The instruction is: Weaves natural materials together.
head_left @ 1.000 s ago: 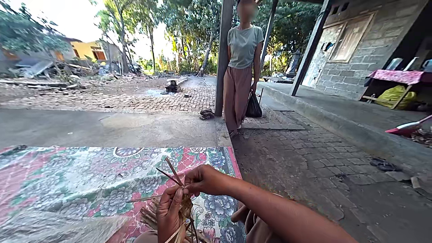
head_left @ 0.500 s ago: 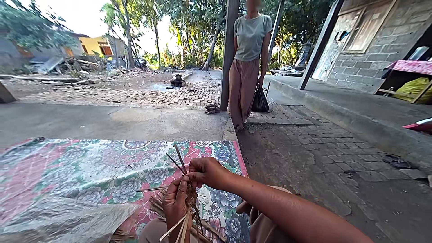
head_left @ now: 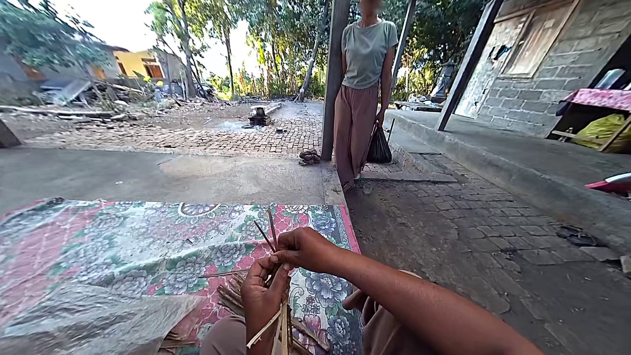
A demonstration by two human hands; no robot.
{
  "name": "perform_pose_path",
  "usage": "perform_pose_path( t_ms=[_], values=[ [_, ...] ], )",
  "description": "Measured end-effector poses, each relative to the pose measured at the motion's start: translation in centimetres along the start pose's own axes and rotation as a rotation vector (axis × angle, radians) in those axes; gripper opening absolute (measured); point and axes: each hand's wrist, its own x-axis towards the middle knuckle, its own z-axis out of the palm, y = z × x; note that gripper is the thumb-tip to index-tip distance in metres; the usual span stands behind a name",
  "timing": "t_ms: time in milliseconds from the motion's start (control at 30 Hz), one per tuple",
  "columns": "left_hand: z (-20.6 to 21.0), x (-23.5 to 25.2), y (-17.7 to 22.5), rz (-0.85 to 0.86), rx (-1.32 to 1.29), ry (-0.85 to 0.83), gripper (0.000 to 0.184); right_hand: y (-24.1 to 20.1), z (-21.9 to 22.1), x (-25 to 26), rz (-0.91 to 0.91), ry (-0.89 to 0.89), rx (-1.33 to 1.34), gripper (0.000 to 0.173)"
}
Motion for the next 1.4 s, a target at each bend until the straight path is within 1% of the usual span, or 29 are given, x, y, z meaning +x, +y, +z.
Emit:
perform_pose_path(
  t_ms=[167, 233, 300, 367, 400, 467, 533, 633, 700, 767, 800, 833, 900, 933, 1067, 1133, 1233, 1400],
  values=[
    [-0.5, 0.1, -0.2, 0.008, 0.032, -0.027, 0.016, -0.3, -0.3, -0.1, 0.010, -0.018, -0.039, 0.032],
    [-0.6, 0.1, 0.1, -0.003, 0.025, -0.031, 0.012, -1.2, -1.3, -0.4, 0.028, 0.028, -0.009, 0.034],
    [-0.7, 0.0, 0.9, -0.009, 0.017, -0.033, 0.011, -2.9, -3.0, -0.7, 0.057, 0.143, 0.060, 0.047],
    [-1.0, -0.3, 1.9, -0.009, 0.024, -0.042, 0.010, -4.0, -4.6, -0.3, 0.028, 0.287, 0.171, 0.068],
    [-1.2, -0.4, 2.2, -0.011, 0.032, -0.047, 0.009, -4.3, -5.3, 0.1, 0.005, 0.346, 0.234, 0.076],
    [-1.5, -0.5, 2.4, -0.021, 0.048, -0.057, 0.008, -4.8, -6.3, 1.0, -0.012, 0.417, 0.343, 0.084],
    [-1.8, -0.4, 2.1, -0.029, 0.054, -0.049, 0.008, -4.6, -6.4, 1.9, -0.025, 0.446, 0.375, 0.086],
    [-2.2, -0.1, 1.4, -0.024, 0.066, -0.030, 0.008, -3.9, -4.9, 2.3, -0.093, 0.451, 0.310, 0.076],
    [-2.3, 0.0, 0.9, -0.020, 0.067, -0.011, 0.009, -3.7, -4.0, 2.0, -0.157, 0.391, 0.252, 0.061],
    [-2.3, 0.2, 0.4, -0.026, 0.067, -0.005, 0.008, -3.3, -3.1, 1.8, -0.266, 0.294, 0.187, 0.038],
    [-2.3, 0.3, 0.2, -0.028, 0.071, -0.008, 0.009, -3.1, -2.7, 1.8, -0.313, 0.239, 0.148, 0.031],
    [-2.2, 0.3, 0.0, -0.032, 0.074, -0.014, 0.008, -2.8, -2.3, 1.8, -0.355, 0.194, 0.099, 0.028],
    [-2.1, 0.3, -0.3, -0.026, 0.087, -0.029, 0.009, -2.4, -1.7, 2.1, -0.409, 0.141, -0.010, 0.025],
    [-2.2, 0.3, -0.4, -0.020, 0.091, -0.034, 0.010, -2.2, -1.5, 2.2, -0.400, 0.119, -0.062, 0.025],
    [-2.1, 0.2, -0.4, -0.003, 0.094, -0.049, 0.010, -2.0, -1.1, 2.4, -0.196, -0.009, -0.260, 0.032],
    [-2.2, 0.2, -0.5, 0.012, 0.099, -0.056, 0.010, -1.6, -1.1, 2.6, -0.132, -0.070, -0.313, 0.034],
    [-2.4, 0.2, -0.5, 0.026, 0.102, -0.053, 0.010, -1.3, -1.2, 2.7, -0.115, -0.136, -0.299, 0.036],
    [-2.4, 0.1, -0.4, 0.072, 0.081, -0.030, 0.008, -1.0, -1.3, 2.7, -0.158, -0.172, -0.160, 0.028]
  ],
)
